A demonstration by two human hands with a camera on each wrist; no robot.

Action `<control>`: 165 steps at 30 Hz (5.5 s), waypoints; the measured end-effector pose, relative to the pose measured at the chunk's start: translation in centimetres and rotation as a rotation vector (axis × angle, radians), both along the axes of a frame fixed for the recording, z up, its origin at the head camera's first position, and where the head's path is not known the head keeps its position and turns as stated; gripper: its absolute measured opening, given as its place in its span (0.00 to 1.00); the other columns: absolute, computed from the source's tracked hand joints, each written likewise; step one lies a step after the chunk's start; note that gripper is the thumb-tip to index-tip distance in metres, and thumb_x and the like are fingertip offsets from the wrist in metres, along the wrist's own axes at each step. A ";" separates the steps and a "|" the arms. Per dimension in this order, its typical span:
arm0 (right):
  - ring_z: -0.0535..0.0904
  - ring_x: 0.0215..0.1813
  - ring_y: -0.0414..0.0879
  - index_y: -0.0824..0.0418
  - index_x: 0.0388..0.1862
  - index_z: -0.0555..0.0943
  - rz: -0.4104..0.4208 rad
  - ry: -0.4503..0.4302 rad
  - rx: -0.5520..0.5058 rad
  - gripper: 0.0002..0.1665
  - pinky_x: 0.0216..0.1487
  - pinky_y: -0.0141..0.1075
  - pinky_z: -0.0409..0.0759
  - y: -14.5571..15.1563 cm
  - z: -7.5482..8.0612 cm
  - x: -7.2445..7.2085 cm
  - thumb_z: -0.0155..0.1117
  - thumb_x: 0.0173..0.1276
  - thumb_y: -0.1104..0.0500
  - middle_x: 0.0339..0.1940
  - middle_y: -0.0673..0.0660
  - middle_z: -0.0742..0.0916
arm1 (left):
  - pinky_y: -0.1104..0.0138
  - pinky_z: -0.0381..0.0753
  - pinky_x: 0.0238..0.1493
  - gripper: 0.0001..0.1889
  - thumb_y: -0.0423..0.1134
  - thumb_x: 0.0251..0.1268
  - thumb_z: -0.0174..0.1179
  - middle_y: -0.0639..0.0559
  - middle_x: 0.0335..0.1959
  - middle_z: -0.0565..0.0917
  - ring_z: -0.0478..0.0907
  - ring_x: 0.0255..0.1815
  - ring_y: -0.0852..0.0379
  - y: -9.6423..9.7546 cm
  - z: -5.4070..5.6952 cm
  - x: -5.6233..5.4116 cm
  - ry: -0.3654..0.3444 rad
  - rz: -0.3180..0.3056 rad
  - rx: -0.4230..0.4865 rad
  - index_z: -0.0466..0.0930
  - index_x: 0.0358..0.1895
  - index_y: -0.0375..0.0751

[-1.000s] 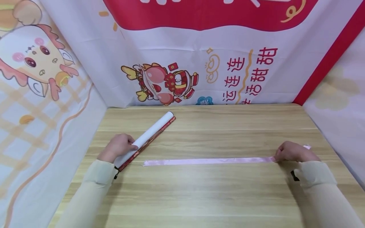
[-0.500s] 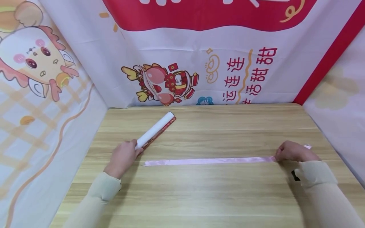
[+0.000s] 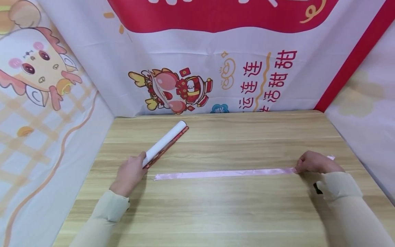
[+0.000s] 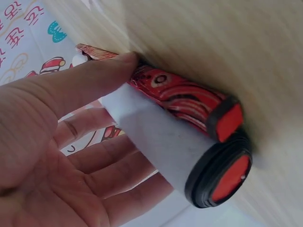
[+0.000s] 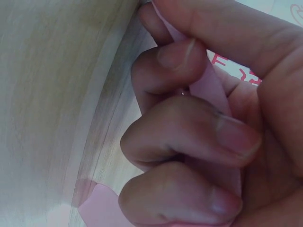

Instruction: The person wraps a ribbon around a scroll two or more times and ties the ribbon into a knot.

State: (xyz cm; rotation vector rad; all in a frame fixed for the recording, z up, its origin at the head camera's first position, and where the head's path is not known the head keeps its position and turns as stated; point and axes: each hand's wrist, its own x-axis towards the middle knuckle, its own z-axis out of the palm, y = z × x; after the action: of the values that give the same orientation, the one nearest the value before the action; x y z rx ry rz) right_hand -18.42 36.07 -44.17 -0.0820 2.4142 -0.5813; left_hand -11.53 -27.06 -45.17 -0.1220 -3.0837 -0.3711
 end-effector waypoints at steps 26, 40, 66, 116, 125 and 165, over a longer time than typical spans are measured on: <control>0.69 0.29 0.43 0.61 0.28 0.83 0.004 0.040 -0.023 0.14 0.34 0.36 0.67 0.2 -0.4 0.2 0.71 0.71 0.55 0.20 0.46 0.74 | 0.68 0.82 0.27 0.26 0.37 0.54 0.77 0.45 0.39 0.92 0.83 0.29 0.61 9.8 2.4 2.2 -0.264 -0.171 0.367 0.83 0.58 0.38; 0.71 0.32 0.46 0.61 0.31 0.84 -0.034 0.010 -0.007 0.13 0.36 0.38 0.69 0.0 0.0 0.3 0.70 0.73 0.54 0.23 0.49 0.77 | 0.73 0.74 0.15 0.41 0.42 0.56 0.72 0.48 0.31 0.82 0.72 0.20 0.62 19.9 2.8 4.8 -0.218 -0.345 0.292 0.71 0.75 0.32; 0.72 0.32 0.46 0.61 0.30 0.82 -0.037 0.020 -0.016 0.14 0.36 0.38 0.69 0.1 -0.2 0.4 0.69 0.74 0.54 0.24 0.50 0.77 | 0.63 0.82 0.30 0.09 0.39 0.75 0.62 0.43 0.40 0.86 0.81 0.35 0.50 22.7 0.3 3.0 -0.060 -0.345 0.056 0.86 0.48 0.37; 0.73 0.30 0.44 0.59 0.27 0.81 0.007 0.163 -0.032 0.12 0.31 0.36 0.71 -8.5 -0.2 1.7 0.74 0.68 0.57 0.24 0.50 0.79 | 0.69 0.76 0.28 0.10 0.42 0.81 0.59 0.55 0.28 0.80 0.73 0.26 0.65 -0.9 5.4 0.9 -0.351 -0.349 0.534 0.85 0.39 0.43; 0.73 0.30 0.44 0.59 0.27 0.81 0.004 0.157 -0.020 0.13 0.32 0.36 0.70 -8.2 -0.1 1.6 0.74 0.68 0.57 0.24 0.49 0.79 | 0.69 0.88 0.41 0.12 0.47 0.79 0.61 0.50 0.37 0.91 0.87 0.36 0.59 6.2 12.4 0.9 -0.097 -0.278 0.677 0.88 0.49 0.44; 0.73 0.29 0.44 0.58 0.25 0.82 -0.070 0.210 -0.056 0.14 0.31 0.35 0.70 -8.8 -1.0 2.3 0.77 0.64 0.55 0.22 0.49 0.79 | 0.63 0.85 0.59 0.16 0.42 0.81 0.59 0.47 0.56 0.88 0.84 0.55 0.54 29.2 4.0 -9.6 -0.265 -0.523 0.593 0.83 0.63 0.40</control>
State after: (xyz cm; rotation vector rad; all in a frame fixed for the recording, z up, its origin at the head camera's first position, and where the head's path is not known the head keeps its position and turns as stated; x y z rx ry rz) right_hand -16.16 27.31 -45.15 -0.0857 2.6126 -0.7031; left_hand -21.18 2.15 -41.13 -0.9195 -2.9709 -1.3874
